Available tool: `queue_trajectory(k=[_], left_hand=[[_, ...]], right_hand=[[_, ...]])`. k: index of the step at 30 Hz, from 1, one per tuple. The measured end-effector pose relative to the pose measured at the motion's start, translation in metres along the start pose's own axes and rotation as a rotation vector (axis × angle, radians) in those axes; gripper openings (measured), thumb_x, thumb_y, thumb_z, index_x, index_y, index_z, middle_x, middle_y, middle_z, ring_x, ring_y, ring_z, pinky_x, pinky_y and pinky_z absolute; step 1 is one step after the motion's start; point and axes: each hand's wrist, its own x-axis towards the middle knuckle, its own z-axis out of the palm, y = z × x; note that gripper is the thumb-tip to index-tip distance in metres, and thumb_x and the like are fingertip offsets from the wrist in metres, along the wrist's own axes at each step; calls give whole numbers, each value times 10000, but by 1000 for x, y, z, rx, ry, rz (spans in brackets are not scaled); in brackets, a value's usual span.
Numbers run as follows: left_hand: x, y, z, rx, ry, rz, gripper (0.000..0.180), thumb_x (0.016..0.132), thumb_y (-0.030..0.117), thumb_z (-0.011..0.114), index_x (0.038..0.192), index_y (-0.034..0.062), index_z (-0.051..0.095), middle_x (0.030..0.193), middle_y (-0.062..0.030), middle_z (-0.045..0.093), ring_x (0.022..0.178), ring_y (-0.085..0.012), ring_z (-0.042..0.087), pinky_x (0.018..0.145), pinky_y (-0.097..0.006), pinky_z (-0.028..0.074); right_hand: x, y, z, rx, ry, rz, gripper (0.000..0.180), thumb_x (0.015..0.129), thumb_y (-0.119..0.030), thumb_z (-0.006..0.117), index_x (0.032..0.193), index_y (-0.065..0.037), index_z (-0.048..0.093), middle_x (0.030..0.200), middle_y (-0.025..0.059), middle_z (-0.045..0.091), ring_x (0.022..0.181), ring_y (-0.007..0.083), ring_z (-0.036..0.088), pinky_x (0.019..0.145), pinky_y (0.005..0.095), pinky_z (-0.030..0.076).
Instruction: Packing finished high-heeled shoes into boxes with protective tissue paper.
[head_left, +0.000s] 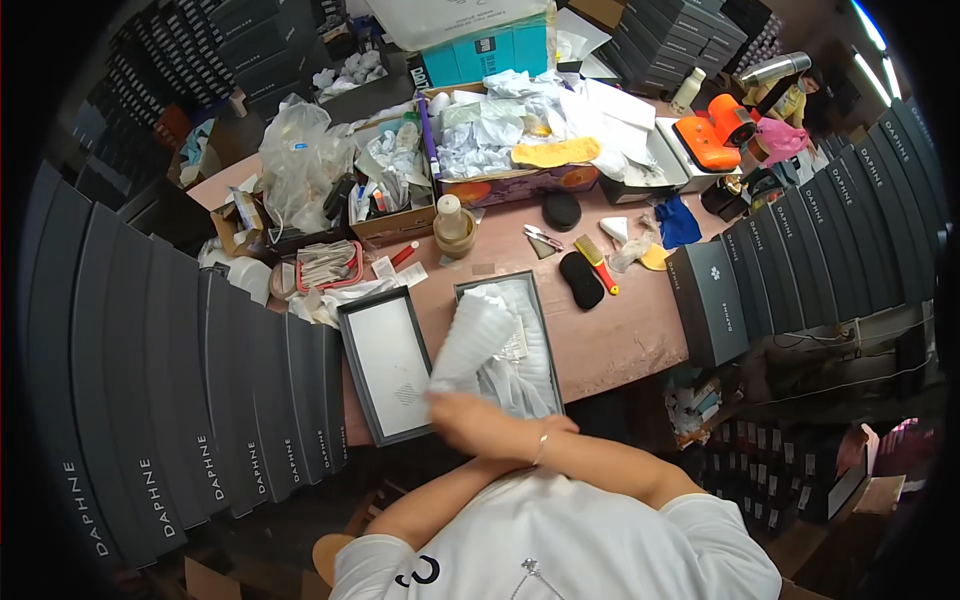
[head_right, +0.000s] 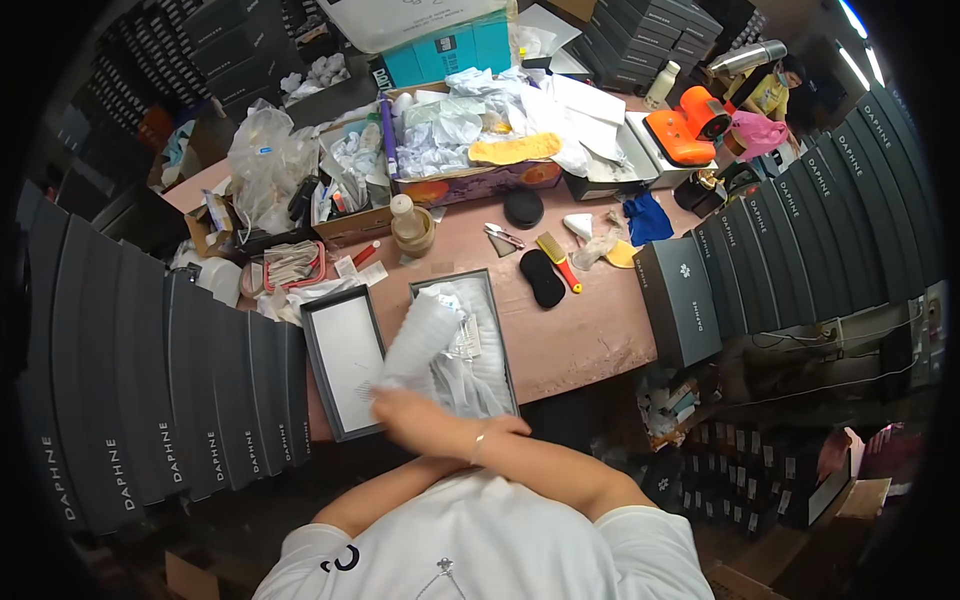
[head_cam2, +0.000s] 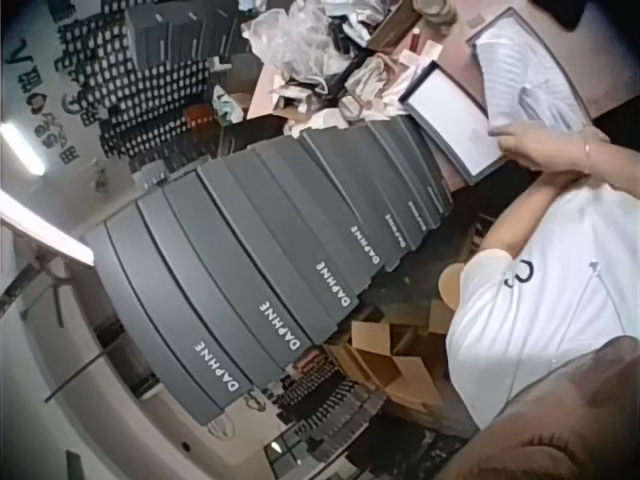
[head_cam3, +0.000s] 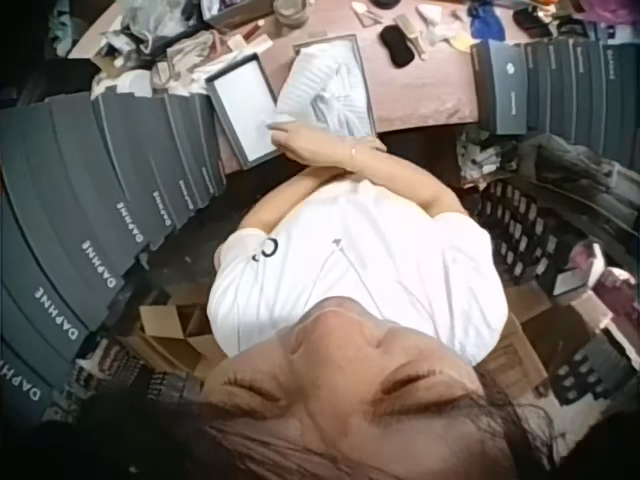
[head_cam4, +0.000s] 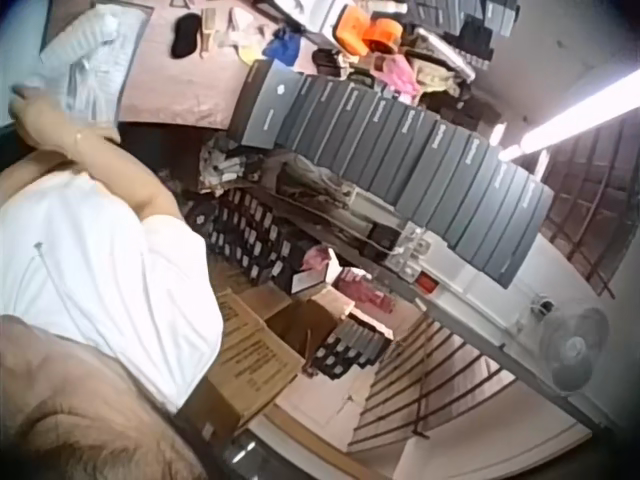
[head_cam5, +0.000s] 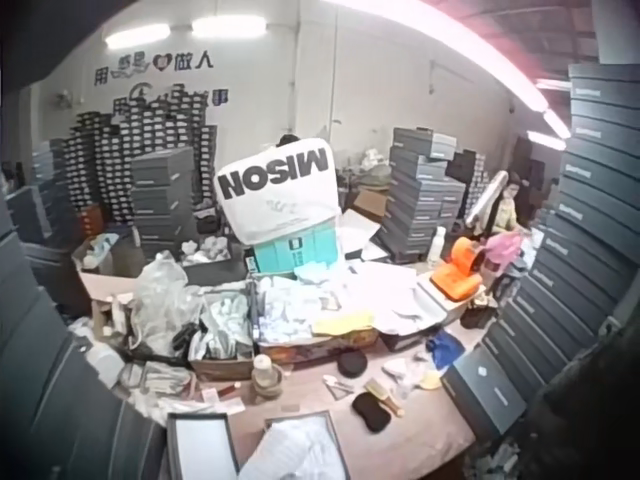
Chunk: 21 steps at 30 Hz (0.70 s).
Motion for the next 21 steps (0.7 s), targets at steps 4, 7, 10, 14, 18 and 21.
queue_trajectory(k=[4,7,10,14,18,21], left_hand=[[19,-8,-27,-18,879,-47,393,876,194,598,1211,5,514,1064,-135,590,997,-208,561,833,-332,474],[-73,-82,-94,-108,1348,-366,367,904,129,569,1238,-3,494,1063,-109,594,911,-142,571,797,-275,488],[-80,-54,-80,14,1195,-348,362,912,70,555,1256,-9,474,1081,-86,564,873,-105,562,789,-238,483],[-38,-22,-63,-136,1080,-272,364,903,33,562,1256,1,481,1116,-85,550,912,-116,575,801,-238,484],[-25,-19,-65,-352,1096,-271,370,931,150,559,1266,13,481,1149,-83,544,980,-161,582,846,-299,489],[-6,12,-62,-726,1078,-281,437,944,333,532,1266,39,492,1183,-84,537,1028,-204,565,928,-362,453]], right_hand=[[-5,31,-2,-519,120,-762,465,729,-55,646,1167,-35,489,1245,152,512,1135,347,510,949,412,421],[-25,56,-76,-635,379,-185,785,688,-30,698,1391,-55,350,1382,279,358,1261,420,392,1042,449,347],[9,89,-104,-1098,324,-180,955,639,-76,754,1451,-91,251,1465,276,220,1344,424,263,1101,452,261],[65,131,-124,-1074,368,-291,893,617,-89,763,1405,-87,343,1433,246,312,1315,397,331,1080,431,307],[64,144,-143,-819,452,-341,528,688,14,656,1200,-25,532,1217,198,547,1122,366,530,951,407,450],[36,139,-128,-665,527,-480,502,713,31,617,1205,-19,530,1198,205,557,1093,379,544,944,415,454]])
